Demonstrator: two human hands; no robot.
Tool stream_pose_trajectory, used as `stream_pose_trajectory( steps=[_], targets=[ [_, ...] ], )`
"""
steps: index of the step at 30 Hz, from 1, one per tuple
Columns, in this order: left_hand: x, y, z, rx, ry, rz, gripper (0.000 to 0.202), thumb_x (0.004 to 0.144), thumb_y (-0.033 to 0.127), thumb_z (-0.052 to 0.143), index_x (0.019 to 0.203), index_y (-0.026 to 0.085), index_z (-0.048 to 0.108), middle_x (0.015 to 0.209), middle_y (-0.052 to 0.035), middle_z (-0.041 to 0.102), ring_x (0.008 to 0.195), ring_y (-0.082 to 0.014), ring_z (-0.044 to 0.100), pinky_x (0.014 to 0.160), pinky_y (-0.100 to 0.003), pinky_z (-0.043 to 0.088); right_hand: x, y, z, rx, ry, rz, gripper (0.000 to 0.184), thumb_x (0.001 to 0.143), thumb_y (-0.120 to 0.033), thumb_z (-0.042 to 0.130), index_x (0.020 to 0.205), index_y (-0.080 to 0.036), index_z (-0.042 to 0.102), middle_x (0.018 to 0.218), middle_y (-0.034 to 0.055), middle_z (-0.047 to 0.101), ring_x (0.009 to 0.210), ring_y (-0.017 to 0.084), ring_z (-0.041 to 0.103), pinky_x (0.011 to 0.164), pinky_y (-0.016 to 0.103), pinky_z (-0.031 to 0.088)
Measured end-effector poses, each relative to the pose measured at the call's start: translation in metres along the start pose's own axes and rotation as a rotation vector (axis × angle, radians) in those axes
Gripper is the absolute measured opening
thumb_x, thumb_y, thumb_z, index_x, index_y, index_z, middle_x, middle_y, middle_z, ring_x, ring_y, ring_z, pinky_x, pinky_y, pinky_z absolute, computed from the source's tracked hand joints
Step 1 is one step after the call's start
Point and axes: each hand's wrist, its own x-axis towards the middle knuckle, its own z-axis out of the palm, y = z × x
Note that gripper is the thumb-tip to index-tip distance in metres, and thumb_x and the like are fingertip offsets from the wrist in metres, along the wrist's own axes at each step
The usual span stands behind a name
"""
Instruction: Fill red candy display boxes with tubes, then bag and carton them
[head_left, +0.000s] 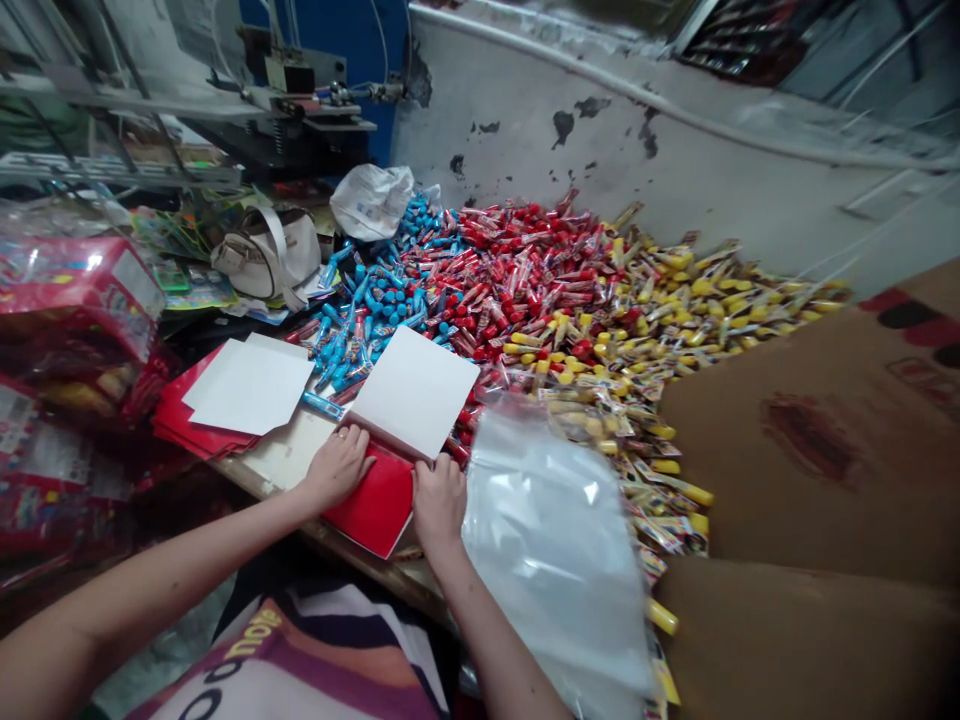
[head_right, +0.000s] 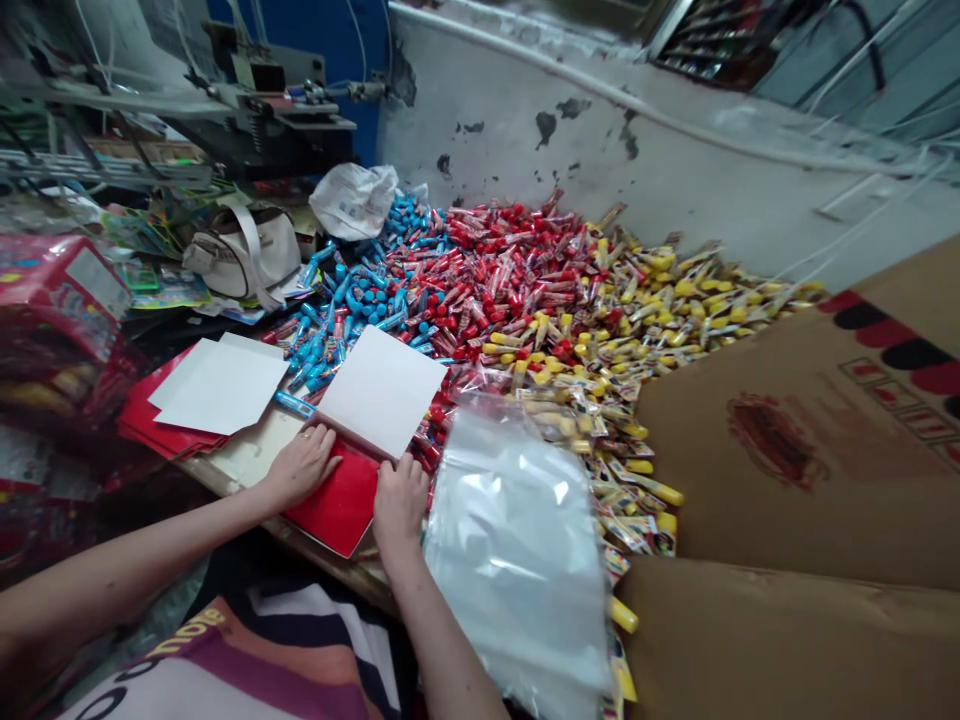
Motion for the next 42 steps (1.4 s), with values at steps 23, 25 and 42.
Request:
stream_pose_trajectory(
  steps=[23, 25, 42],
  targets=[
    [-0.020, 0.019, 0.028, -0.099, -0.270, 0.211, 0.075, 0.085, 0.066, 0.045, 0.147, 0.025, 0.035, 0.150, -0.0160, 0.037, 0.134, -0.0409, 0.035, 0.108, -0.062, 0.019, -0.038, -0.014, 0.041, 0.185, 0.058, 0.068, 0.041, 0.092, -0.021, 0.048, 0.129, -0.006, 0.054, 0.132, 0.0227, 0.056, 0.134, 0.032, 0.038, 0.105, 0.054, 0.022],
    [-0.016, 0.022, 0.029, -0.095, -0.277, 0.175, 0.080, 0.082, 0.067, 0.048, 0.147, 0.022, 0.034, 0.151, -0.0170, 0.036, 0.134, -0.0413, 0.034, 0.108, -0.063, 0.019, -0.034, -0.012, 0.040, 0.183, -0.003, 0.063, 0.038, 0.092, -0.021, 0.048, 0.126, -0.007, 0.056, 0.130, 0.0213, 0.058, 0.133, 0.031, 0.039, 0.106, 0.052, 0.020],
    [-0.023, 0.035, 0.010, -0.513, -0.157, 0.145, 0.034, 0.093, 0.035, 0.045, 0.120, 0.021, 0.060, 0.125, -0.0131, 0.059, 0.118, -0.0271, 0.052, 0.103, -0.048, 0.040, -0.032, 0.022, 0.030, 0.138, -0.003, -0.041, 0.041, 0.084, -0.003, 0.043, 0.117, -0.016, 0.063, 0.124, 0.0124, 0.064, 0.122, 0.029, 0.049, 0.101, 0.050, 0.024]
  ],
)
